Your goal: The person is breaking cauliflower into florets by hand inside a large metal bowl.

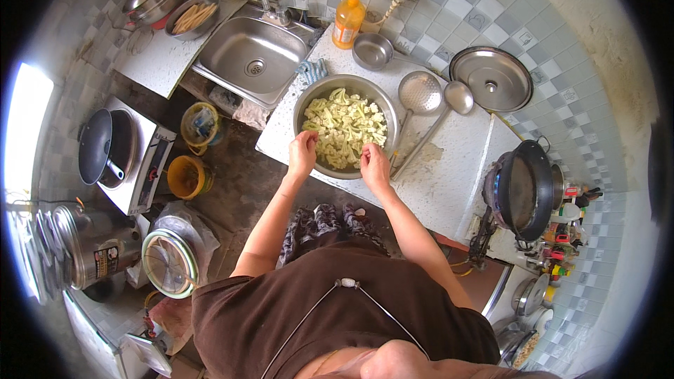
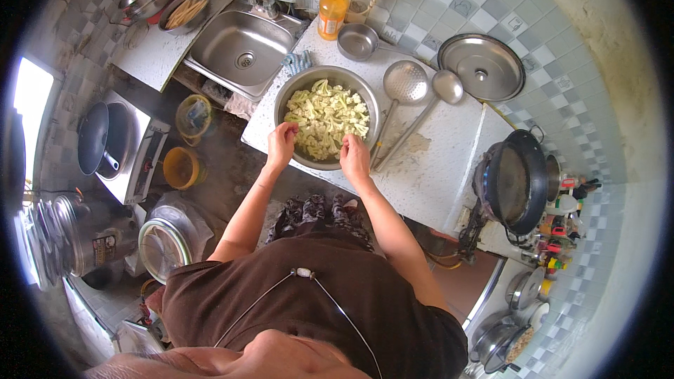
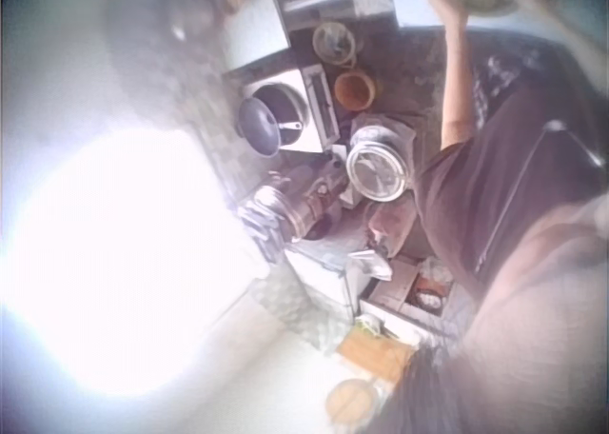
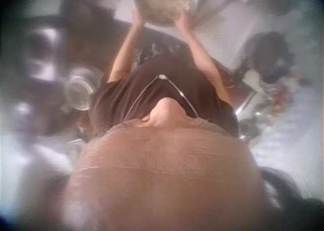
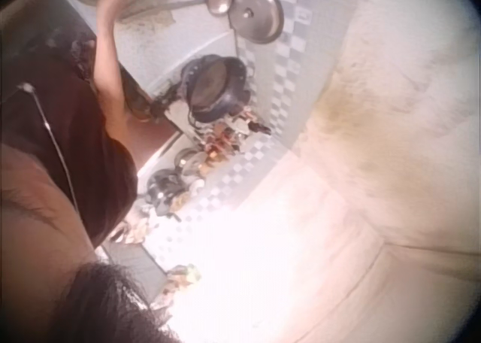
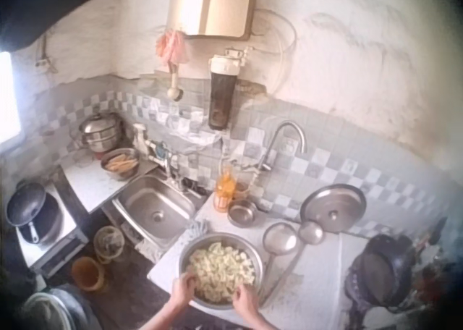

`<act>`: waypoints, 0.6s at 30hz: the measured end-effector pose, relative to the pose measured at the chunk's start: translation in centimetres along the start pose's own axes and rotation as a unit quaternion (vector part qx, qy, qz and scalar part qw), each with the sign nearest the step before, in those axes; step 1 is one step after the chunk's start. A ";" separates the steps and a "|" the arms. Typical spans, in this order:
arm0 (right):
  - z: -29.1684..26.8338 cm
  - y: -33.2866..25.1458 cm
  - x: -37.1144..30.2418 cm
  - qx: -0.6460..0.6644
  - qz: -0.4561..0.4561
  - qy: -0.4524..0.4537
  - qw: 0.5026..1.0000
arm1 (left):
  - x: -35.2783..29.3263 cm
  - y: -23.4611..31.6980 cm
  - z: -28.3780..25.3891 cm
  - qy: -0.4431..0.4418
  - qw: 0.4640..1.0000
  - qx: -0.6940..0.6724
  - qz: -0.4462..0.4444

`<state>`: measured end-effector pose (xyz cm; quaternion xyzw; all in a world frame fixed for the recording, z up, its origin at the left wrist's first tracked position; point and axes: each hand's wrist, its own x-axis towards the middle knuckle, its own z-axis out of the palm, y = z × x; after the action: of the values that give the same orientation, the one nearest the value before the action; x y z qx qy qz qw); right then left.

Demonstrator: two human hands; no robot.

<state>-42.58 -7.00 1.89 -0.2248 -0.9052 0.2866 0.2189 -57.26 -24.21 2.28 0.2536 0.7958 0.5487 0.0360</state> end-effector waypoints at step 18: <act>-1.8 -2.3 2.8 0.009 0.061 -0.168 0.984 | 3.6 -1.4 3.9 -0.175 0.944 0.264 -0.092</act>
<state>-44.49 -6.44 5.40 -0.2267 -0.9108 0.3416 0.0482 -59.56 -19.67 0.23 0.2714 0.9132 0.2604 0.1569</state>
